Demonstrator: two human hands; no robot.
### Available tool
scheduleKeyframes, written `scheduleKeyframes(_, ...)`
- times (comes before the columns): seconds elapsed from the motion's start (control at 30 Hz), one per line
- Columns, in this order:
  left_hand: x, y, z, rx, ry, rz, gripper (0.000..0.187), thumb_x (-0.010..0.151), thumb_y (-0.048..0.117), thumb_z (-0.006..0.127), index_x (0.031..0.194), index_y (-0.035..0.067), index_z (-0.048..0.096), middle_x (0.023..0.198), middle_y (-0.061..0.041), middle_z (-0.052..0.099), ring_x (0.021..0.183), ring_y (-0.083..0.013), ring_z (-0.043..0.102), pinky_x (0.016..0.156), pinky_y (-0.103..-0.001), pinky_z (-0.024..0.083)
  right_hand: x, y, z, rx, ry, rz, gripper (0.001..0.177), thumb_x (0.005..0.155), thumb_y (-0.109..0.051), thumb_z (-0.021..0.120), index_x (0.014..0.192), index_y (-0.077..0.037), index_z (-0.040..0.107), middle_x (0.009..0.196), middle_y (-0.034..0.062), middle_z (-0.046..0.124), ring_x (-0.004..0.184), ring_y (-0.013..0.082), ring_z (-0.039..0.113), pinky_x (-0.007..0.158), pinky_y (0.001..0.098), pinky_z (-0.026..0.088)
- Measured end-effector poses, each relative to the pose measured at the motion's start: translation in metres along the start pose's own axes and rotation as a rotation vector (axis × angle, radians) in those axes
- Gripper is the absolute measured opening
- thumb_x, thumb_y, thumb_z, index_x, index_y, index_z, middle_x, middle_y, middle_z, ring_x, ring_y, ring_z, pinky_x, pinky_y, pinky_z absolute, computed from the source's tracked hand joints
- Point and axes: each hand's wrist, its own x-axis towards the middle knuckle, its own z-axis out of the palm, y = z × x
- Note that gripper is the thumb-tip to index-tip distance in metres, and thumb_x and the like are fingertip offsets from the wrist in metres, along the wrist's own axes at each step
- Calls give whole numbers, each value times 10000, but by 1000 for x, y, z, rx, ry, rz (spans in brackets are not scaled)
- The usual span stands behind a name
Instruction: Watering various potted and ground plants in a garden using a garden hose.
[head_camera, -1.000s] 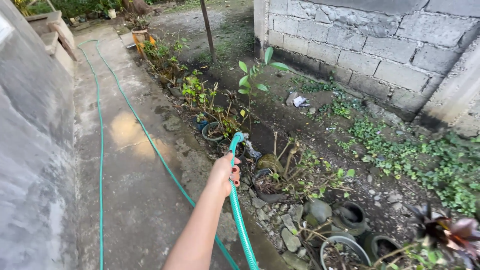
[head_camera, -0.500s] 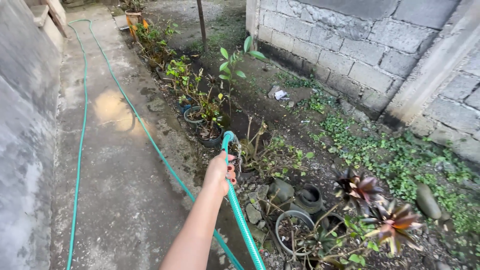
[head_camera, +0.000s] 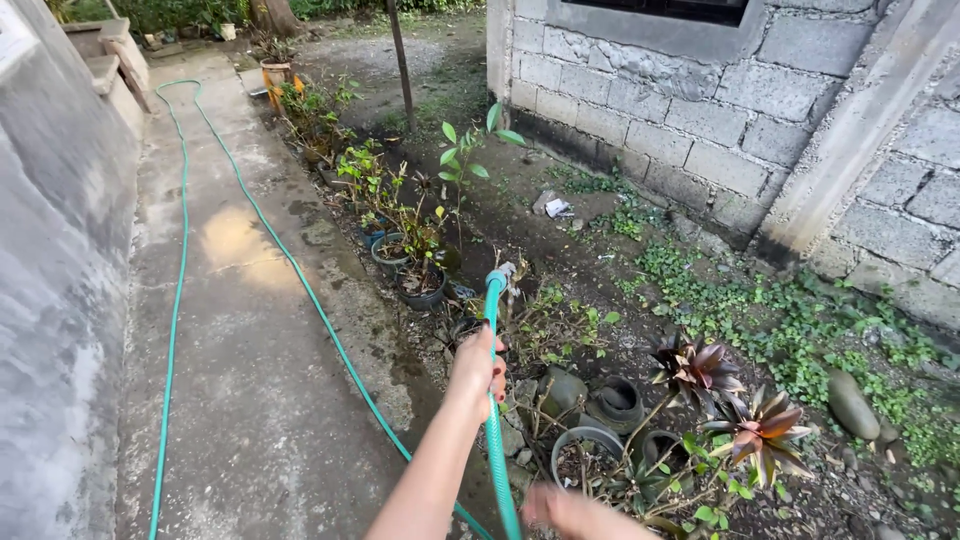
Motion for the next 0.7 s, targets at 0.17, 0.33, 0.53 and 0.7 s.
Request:
scheduleKeyframes(0.17, 30, -58, -16, 78, 6, 53, 361, 1130, 375, 380, 950, 98, 523, 585, 13, 436, 383, -109, 287, 363, -291, 228, 70, -181, 88, 372, 236, -4, 589, 1086, -408, 284, 1480, -38, 515, 1183, 162, 708, 1100, 318, 664, 1076, 516, 464)
scheduleKeyframes(0.33, 24, -74, -10, 73, 43, -47, 318, 1127, 342, 401, 931, 116, 508, 615, 5, 407, 385, -122, 278, 356, -298, 224, 132, -192, 99, 611, 299, -21, 373, 1095, -317, 325, 1192, -55, 571, 1043, 145, 720, 914, 296, 680, 773, 441, 574)
scheduleKeyframes(0.53, 40, -93, -18, 84, 9, -98, 273, 1103, 320, 417, 1005, 113, 563, 626, -16, 380, 379, -128, 246, 340, -297, 198, 145, -177, 103, 612, 503, 5, 220, 1071, -190, 402, 1113, -78, 586, 812, 107, 661, 756, 257, 646, 647, 389, 538)
scheduleKeyframes(0.7, 43, -71, -12, 170, -50, -135, 311, 1091, 344, 394, 1090, 114, 603, 595, -11, 365, 374, -130, 240, 359, -316, 203, 152, -186, 103, 662, 554, -61, 219, 1078, -198, 387, 1139, -79, 560, 805, 113, 635, 729, 254, 614, 617, 386, 508)
